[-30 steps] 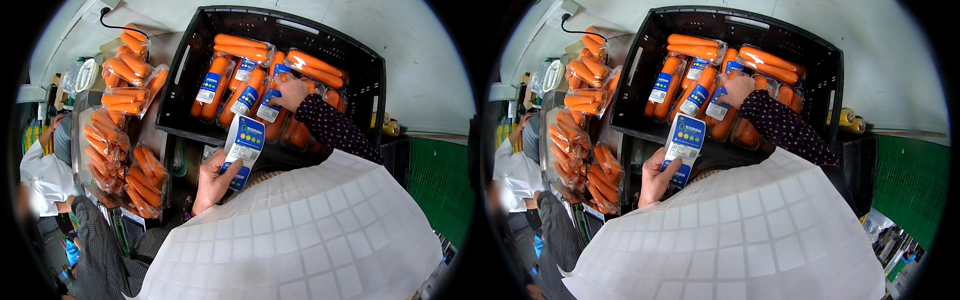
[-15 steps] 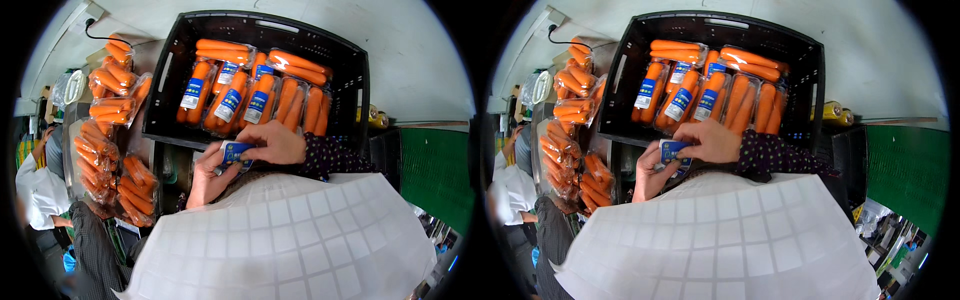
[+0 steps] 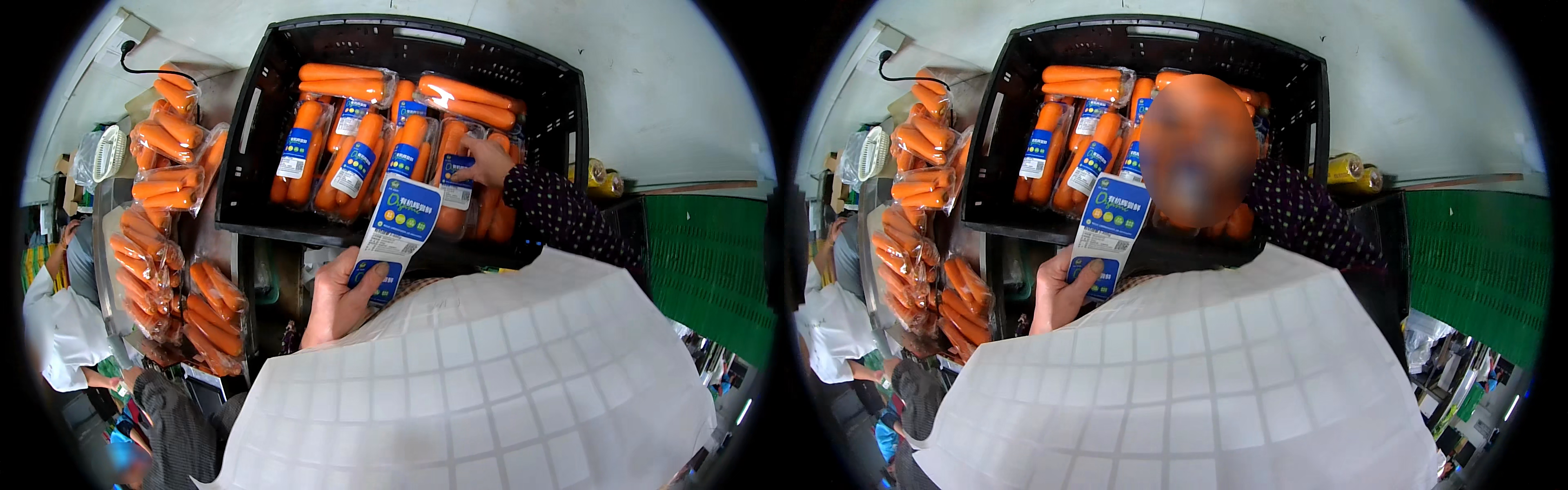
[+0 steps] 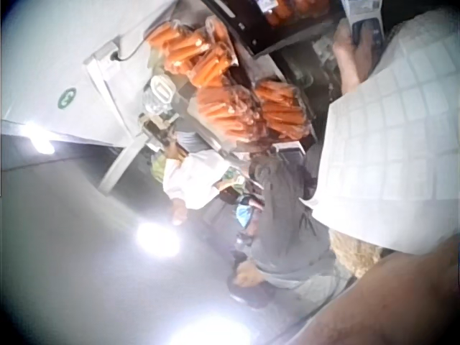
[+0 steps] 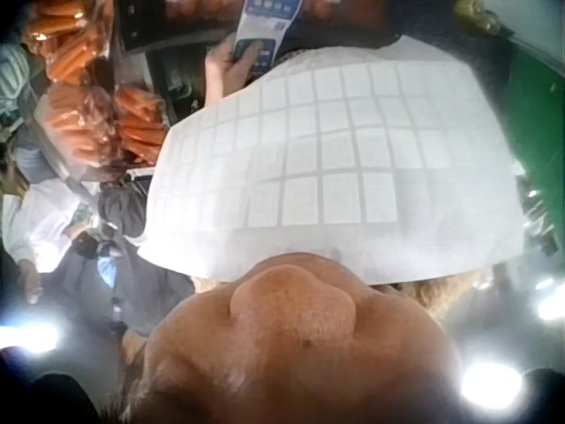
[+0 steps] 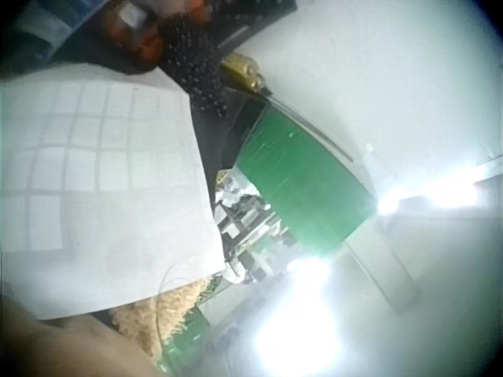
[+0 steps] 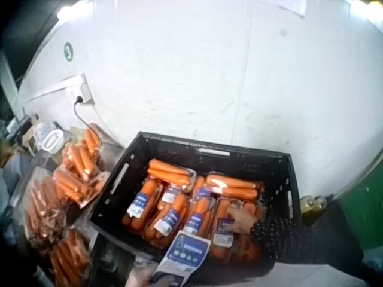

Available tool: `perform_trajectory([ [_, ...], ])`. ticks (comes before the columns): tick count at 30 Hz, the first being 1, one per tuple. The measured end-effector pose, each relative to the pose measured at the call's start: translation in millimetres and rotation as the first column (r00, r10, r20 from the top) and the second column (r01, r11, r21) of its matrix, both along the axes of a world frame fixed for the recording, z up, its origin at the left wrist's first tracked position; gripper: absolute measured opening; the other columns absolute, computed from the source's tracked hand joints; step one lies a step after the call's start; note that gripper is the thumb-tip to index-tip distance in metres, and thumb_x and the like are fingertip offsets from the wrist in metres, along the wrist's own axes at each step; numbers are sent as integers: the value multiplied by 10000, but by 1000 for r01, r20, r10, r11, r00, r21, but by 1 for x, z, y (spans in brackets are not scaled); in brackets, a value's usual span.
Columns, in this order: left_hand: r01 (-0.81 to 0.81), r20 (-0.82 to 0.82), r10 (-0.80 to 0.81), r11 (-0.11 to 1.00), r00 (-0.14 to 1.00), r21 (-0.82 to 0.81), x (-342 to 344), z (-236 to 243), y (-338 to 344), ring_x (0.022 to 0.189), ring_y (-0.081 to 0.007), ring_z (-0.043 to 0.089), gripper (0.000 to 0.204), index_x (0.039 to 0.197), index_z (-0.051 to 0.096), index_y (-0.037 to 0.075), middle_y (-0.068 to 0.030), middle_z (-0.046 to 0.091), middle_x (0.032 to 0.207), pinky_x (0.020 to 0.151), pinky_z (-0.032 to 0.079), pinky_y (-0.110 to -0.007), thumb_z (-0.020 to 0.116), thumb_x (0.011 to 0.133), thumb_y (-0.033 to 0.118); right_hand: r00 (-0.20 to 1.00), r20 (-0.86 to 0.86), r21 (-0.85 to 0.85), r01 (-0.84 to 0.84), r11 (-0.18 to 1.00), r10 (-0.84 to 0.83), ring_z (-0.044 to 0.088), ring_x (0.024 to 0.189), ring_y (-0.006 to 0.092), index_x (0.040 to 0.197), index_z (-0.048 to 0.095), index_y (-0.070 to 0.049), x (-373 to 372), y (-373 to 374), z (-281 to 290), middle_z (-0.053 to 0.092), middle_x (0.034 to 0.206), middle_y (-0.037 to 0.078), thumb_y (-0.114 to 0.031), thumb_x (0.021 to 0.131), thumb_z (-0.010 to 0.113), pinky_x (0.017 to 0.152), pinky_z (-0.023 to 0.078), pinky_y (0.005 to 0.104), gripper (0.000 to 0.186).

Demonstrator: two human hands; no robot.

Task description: The person applies blue and white labels to pre-packaged bags of carrots. They peel labels from a sheet and stick them onto the plastic packaging, then place the labeled bags into a black crate. The person repeats this process for multiple bags of carrots.

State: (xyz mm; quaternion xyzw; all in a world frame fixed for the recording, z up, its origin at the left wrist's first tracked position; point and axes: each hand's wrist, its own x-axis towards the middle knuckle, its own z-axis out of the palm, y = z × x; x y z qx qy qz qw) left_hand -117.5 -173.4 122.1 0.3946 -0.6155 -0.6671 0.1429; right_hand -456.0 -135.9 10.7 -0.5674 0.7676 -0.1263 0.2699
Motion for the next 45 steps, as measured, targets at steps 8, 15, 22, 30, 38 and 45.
perform_trajectory([
  [8,112,-12,-119,959,993,-259,-4,6,-6,817,-208,622,265,1109,627,-9,-127,644,933,735,480,-296,656,847,11,993,-39,-44,-117,992,115,654,773,223,1102,545,-24,31,4,15,657,855,110,-362,804,742,690,531,348,492],
  [15,128,-10,-151,869,989,-478,-17,3,-12,812,-258,618,277,1081,643,-9,-132,640,936,729,484,-307,678,806,3,528,833,-247,84,965,167,615,832,106,1074,614,-3,79,-2,111,661,929,72,-113,848,711,789,512,273,270],
  [22,170,21,-168,979,985,-111,-41,9,-4,734,-109,602,190,946,675,-32,-99,679,826,661,486,-273,729,784,50,840,466,-448,-47,893,278,659,761,201,997,644,-18,96,32,125,661,848,96,-95,807,705,710,524,303,214],
  [30,108,-18,-107,993,994,43,-38,-3,11,751,-82,593,184,977,671,-41,-86,701,840,678,495,-260,707,835,72,996,92,143,-19,990,6,654,795,176,987,599,-25,-70,49,61,658,895,104,-247,748,801,707,544,317,384],
  [38,153,-91,-168,976,982,-152,-34,-6,-6,914,-97,582,234,1106,639,-12,-52,657,995,807,472,-261,635,873,3,881,-431,387,-12,922,192,664,844,313,977,570,-64,-17,36,48,670,929,145,-361,702,804,731,534,403,467],
  [45,139,-98,-174,948,980,-286,-32,0,-11,868,-207,625,251,1073,643,-9,-110,638,972,771,483,-298,666,823,-5,955,271,152,-161,975,116,656,901,193,1069,601,-11,-6,18,71,664,956,116,-312,747,795,796,530,320,481],
])
